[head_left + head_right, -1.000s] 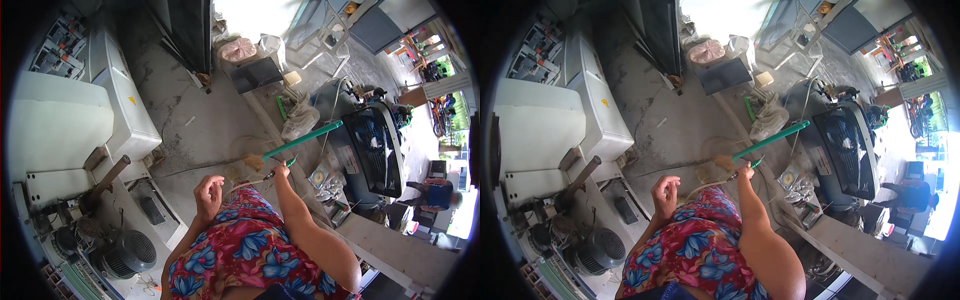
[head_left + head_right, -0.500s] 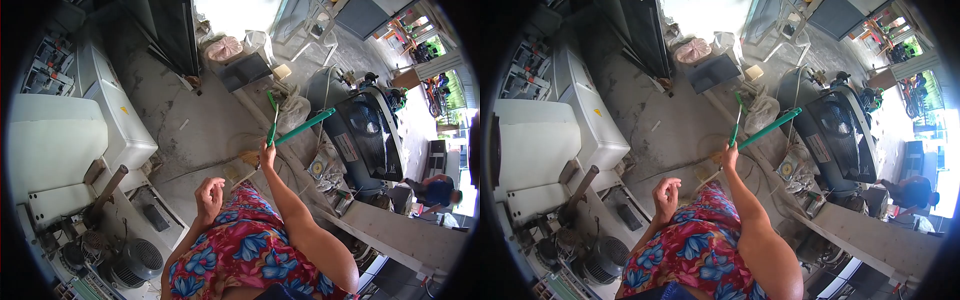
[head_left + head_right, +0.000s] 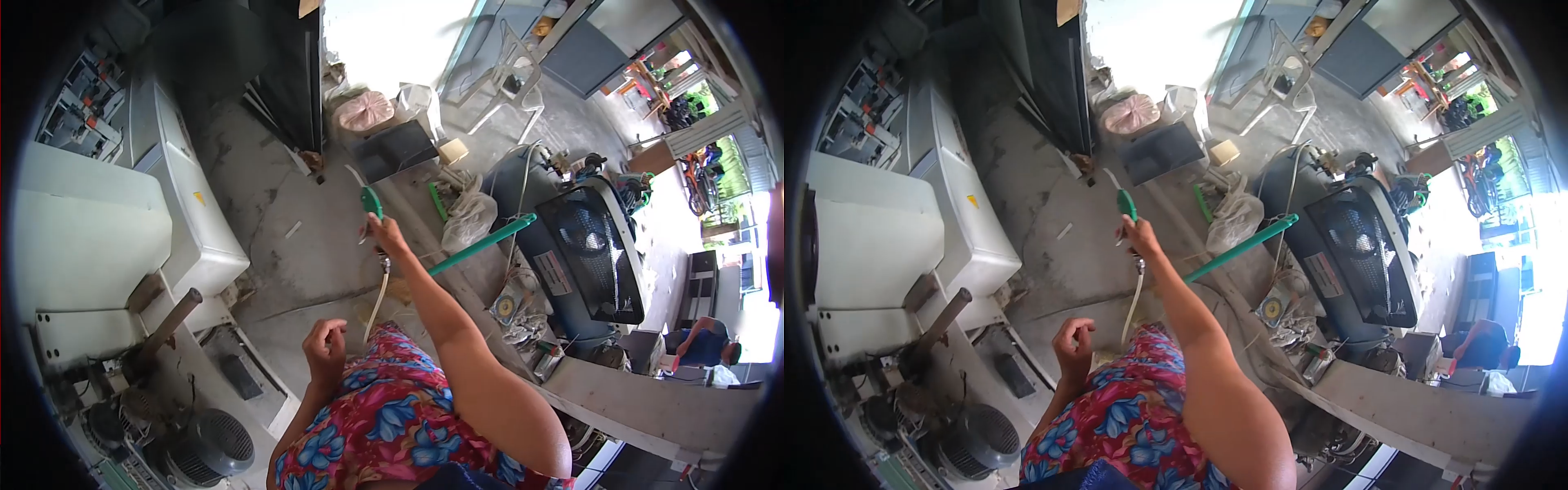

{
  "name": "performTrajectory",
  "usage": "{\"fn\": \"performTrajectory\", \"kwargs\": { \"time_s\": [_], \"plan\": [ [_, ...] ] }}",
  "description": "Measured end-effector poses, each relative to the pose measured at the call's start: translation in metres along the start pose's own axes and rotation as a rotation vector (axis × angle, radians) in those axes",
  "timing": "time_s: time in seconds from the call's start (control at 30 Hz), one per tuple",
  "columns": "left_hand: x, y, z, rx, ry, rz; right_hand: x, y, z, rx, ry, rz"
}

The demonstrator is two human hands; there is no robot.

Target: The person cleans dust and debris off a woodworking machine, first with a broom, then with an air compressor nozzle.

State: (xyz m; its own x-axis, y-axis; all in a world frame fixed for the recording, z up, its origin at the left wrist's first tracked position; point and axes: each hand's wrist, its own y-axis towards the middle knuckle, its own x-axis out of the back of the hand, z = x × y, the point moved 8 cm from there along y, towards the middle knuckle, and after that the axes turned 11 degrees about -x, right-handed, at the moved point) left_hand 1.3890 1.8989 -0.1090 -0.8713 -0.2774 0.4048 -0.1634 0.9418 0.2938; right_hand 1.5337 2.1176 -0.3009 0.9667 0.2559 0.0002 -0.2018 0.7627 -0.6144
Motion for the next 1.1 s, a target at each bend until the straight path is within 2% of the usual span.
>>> {"fn": "performTrajectory", "kwargs": {
  "time_s": [0.17, 0.27, 0.37, 0.53, 0.63, 0.73, 0.83, 0.97, 1.07, 1.1],
  "plan": [
    [0.004, 0.003, 0.007, 0.046, -0.004, -0.049, -0.04, -0.001, 0.018, 0.005, -0.048, 0.163],
    [0.012, 0.005, 0.007, 0.041, 0.011, -0.094, -0.053, 0.005, 0.015, -0.046, -0.114, 0.178],
    [0.021, -0.002, 0.016, 0.081, 0.007, -0.155, -0.063, 0.015, 0.019, -0.01, -0.121, 0.193],
    [0.038, -0.012, 0.026, 0.131, 0.015, -0.254, -0.066, 0.032, 0.048, 0.102, 0.004, 0.112],
    [0.046, -0.014, 0.026, 0.146, 0.002, -0.299, -0.067, 0.058, 0.05, 0.068, -0.029, 0.085],
    [0.052, -0.018, 0.029, 0.157, 0.025, -0.341, -0.078, 0.074, 0.054, 0.05, 0.109, 0.045],
    [0.059, -0.017, 0.026, 0.176, 0.03, -0.387, -0.117, 0.07, 0.061, 0.046, -0.182, 0.22],
    [0.066, -0.02, 0.028, 0.18, 0.037, -0.465, -0.168, 0.052, 0.023, -0.073, -0.759, 0.37],
    [0.071, -0.027, 0.031, 0.214, 0.043, -0.517, -0.182, 0.027, -0.035, -0.389, -1.121, 0.552],
    [0.073, -0.03, 0.033, 0.235, 0.031, -0.536, -0.184, 0.024, -0.051, -0.426, -1.158, 0.569]
  ]
}}
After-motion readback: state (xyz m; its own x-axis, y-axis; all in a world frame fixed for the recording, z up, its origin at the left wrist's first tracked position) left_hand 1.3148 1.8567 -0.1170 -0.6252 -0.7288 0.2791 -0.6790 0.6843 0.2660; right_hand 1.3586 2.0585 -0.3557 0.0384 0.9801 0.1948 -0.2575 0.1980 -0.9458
